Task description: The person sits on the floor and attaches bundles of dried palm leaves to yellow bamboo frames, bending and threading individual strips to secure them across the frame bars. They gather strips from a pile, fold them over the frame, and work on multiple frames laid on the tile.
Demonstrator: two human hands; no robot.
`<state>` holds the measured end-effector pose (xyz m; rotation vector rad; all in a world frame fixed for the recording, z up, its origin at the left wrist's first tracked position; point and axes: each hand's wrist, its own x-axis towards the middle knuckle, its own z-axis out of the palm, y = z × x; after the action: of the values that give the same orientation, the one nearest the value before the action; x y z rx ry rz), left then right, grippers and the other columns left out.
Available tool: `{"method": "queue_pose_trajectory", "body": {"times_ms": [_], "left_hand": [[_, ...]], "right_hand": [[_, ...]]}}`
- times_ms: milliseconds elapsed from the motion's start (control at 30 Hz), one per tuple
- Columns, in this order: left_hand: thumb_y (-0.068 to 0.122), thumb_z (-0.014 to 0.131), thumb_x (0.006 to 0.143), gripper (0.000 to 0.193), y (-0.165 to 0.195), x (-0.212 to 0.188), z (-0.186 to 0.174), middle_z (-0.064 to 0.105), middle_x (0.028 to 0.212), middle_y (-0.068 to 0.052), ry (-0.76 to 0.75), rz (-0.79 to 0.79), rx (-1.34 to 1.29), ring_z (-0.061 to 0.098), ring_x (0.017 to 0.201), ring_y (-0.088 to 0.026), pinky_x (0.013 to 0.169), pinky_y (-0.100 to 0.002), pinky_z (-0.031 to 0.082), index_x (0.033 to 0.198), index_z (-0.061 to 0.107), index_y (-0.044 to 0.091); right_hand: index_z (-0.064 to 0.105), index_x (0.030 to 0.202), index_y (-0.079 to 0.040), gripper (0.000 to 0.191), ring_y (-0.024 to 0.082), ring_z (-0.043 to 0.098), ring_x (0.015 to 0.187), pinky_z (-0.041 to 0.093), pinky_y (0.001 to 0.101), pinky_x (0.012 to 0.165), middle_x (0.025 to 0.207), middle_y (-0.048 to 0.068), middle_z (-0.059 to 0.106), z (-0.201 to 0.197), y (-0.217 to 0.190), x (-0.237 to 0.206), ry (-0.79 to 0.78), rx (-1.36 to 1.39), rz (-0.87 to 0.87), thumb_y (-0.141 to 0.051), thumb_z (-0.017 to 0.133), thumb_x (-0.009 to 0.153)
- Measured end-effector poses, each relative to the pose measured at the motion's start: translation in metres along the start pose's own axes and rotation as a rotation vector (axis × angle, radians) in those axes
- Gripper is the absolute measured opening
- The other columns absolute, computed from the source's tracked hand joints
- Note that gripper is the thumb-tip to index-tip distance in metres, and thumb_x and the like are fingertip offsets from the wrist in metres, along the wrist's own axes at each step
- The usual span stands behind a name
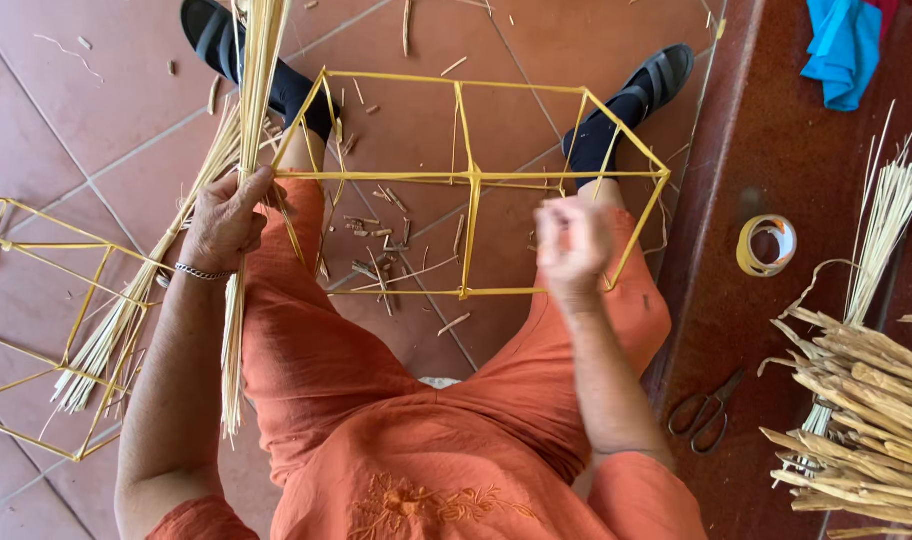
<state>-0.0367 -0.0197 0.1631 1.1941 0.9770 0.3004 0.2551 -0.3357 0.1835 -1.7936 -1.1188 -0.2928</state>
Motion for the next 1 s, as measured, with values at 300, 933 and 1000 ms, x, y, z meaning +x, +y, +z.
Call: {"method": "queue_pose_trajectory", "body": {"times_ms": [300, 933, 1000], "left_hand": [[0.035, 0.059, 0.106, 0.031, 0.001, -0.004, 0.002, 0.071, 0.084, -0.004, -0.009, 0.03, -0.003, 0.035, 0.04, -0.001, 0.034, -0.02, 0.024, 0.094, 0.066, 0.007], [0.032, 0.058, 0.11, 0.031, 0.007, -0.009, 0.002, 0.071, 0.082, -0.009, 0.001, 0.038, 0.01, 0.033, 0.039, -0.002, 0.034, -0.02, 0.025, 0.094, 0.064, 0.006], [0.032, 0.058, 0.11, 0.031, 0.008, -0.009, 0.002, 0.071, 0.082, -0.01, 0.002, 0.041, 0.008, 0.032, 0.039, -0.002, 0.035, -0.02, 0.024, 0.094, 0.064, 0.006]], "right_hand": [[0.069, 0.105, -0.002, 0.015, 0.022, 0.071, 0.081, 0.057, 0.0342, 0.071, 0.092, 0.01, 0.073, 0.09, -0.03, -0.021, 0.042, -0.057, 0.128, -0.007, 0.079, 0.095], [0.066, 0.117, -0.005, 0.019, 0.022, 0.076, 0.095, 0.036, 0.0568, 0.115, 0.096, 0.002, 0.08, 0.088, -0.011, -0.144, -0.407, 0.079, 0.398, -0.018, 0.055, 0.108], [0.063, 0.126, -0.003, 0.025, 0.021, 0.073, 0.099, 0.029, 0.0606, 0.118, 0.098, 0.001, 0.08, 0.088, -0.011, -0.155, -0.474, -0.003, 0.391, -0.015, 0.054, 0.106]]}}
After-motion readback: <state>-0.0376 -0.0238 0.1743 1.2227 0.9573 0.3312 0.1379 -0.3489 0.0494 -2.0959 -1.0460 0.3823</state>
